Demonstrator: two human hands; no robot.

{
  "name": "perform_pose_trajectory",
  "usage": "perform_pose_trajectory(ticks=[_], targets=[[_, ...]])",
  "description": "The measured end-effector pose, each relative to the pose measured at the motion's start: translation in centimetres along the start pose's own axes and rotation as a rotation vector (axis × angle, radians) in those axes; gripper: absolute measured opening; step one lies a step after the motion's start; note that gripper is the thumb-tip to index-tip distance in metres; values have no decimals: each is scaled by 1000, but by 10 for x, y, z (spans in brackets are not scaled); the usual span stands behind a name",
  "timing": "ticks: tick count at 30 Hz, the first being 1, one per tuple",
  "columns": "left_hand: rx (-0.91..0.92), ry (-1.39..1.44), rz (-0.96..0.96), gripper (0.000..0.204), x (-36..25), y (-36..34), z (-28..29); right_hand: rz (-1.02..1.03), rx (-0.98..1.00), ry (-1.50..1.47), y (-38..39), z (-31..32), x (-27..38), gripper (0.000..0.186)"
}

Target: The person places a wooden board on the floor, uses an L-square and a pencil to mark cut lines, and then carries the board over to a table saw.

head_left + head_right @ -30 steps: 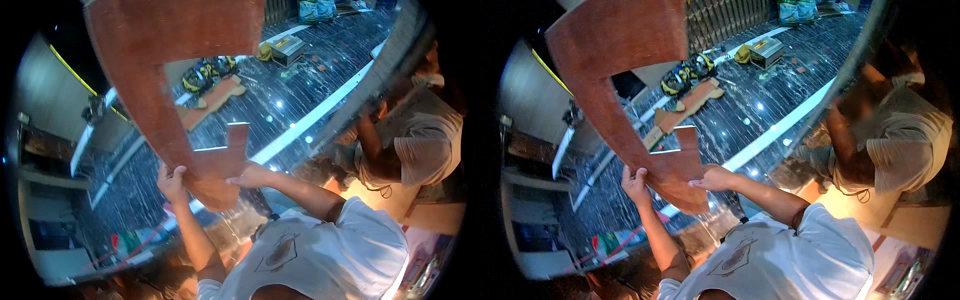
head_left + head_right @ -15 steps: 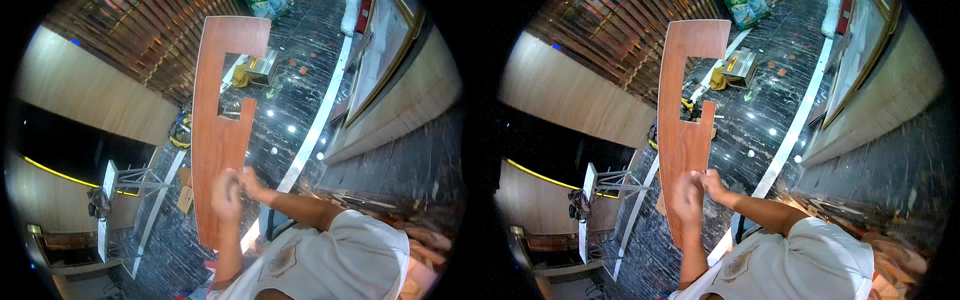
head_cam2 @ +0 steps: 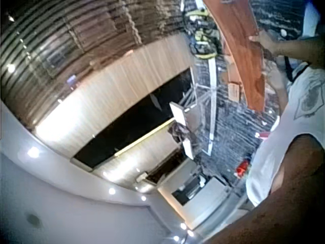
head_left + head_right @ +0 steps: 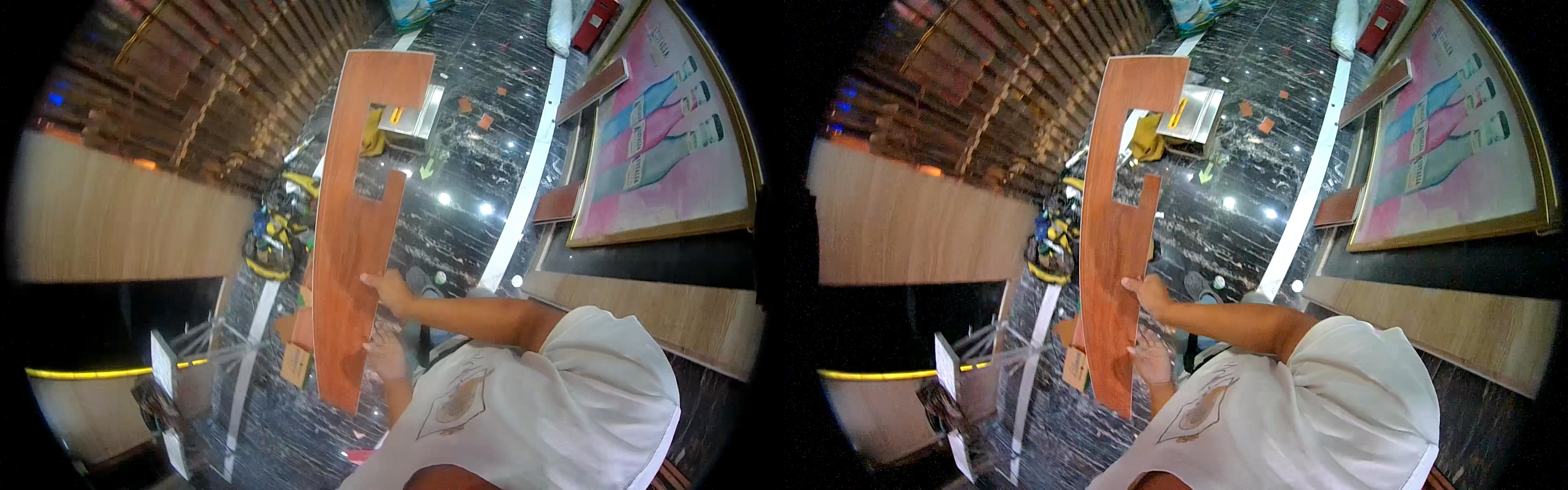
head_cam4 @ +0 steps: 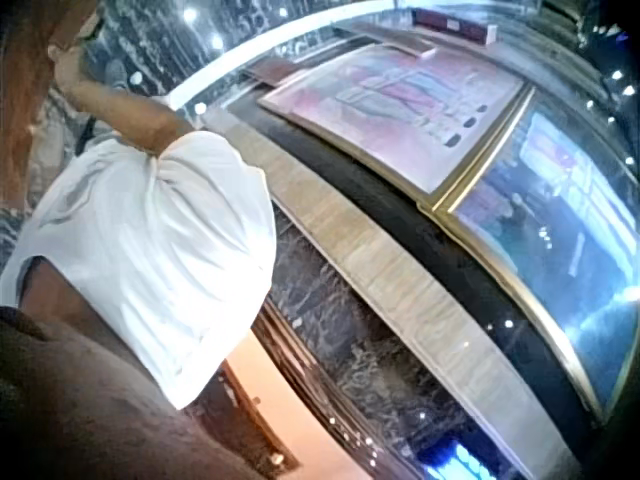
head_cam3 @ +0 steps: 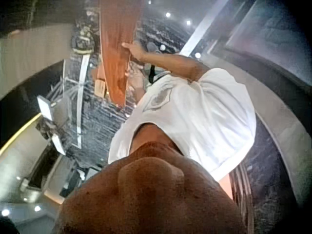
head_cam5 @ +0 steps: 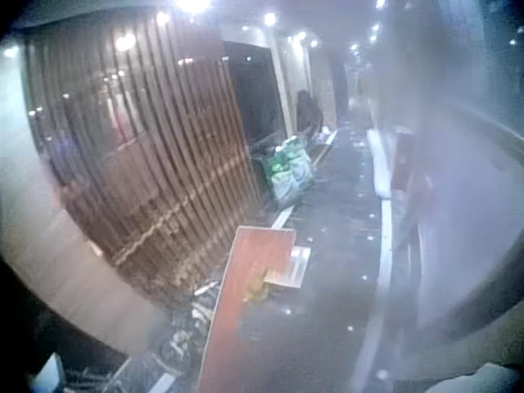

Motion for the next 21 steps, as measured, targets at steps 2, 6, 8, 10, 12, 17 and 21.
perform_pose_trajectory(ticks=[2, 6, 8, 10, 12, 17, 21], targets=[[33, 59, -19, 41, 19, -48, -15, -9, 12, 9, -42, -4, 21, 30], [0, 13, -125, 35, 57, -146, -58, 25, 80, -87, -139, 4, 42, 28], [54, 1, -151, 36, 68, -200, -80, 94, 142, -150, -179, 4, 77, 29], [146, -79, -163, 41, 96, -255, -120, 154, 238, -218, -213, 13, 116, 31], [100, -213, -193, 42, 130, -309, -151, 205, 318, -254, -262, 32, 130, 32], [34, -55, -420, 40, 163, -435, -180, 467, 698, 581, -395, 149, 231, 39], [130, -58, -389, 40, 145, -503, -168, -186, 629, 293, -544, 312, 224, 33]])
Point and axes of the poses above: each hand's wrist, its own y-axis away from the middle knuckle, its own z-axis out of the back of the hand, x = y × z, the point moved 2 cm from there along -y, towards the middle knuckle, and after that the axes turned 15 degrees about y, right-handed, at the moved point
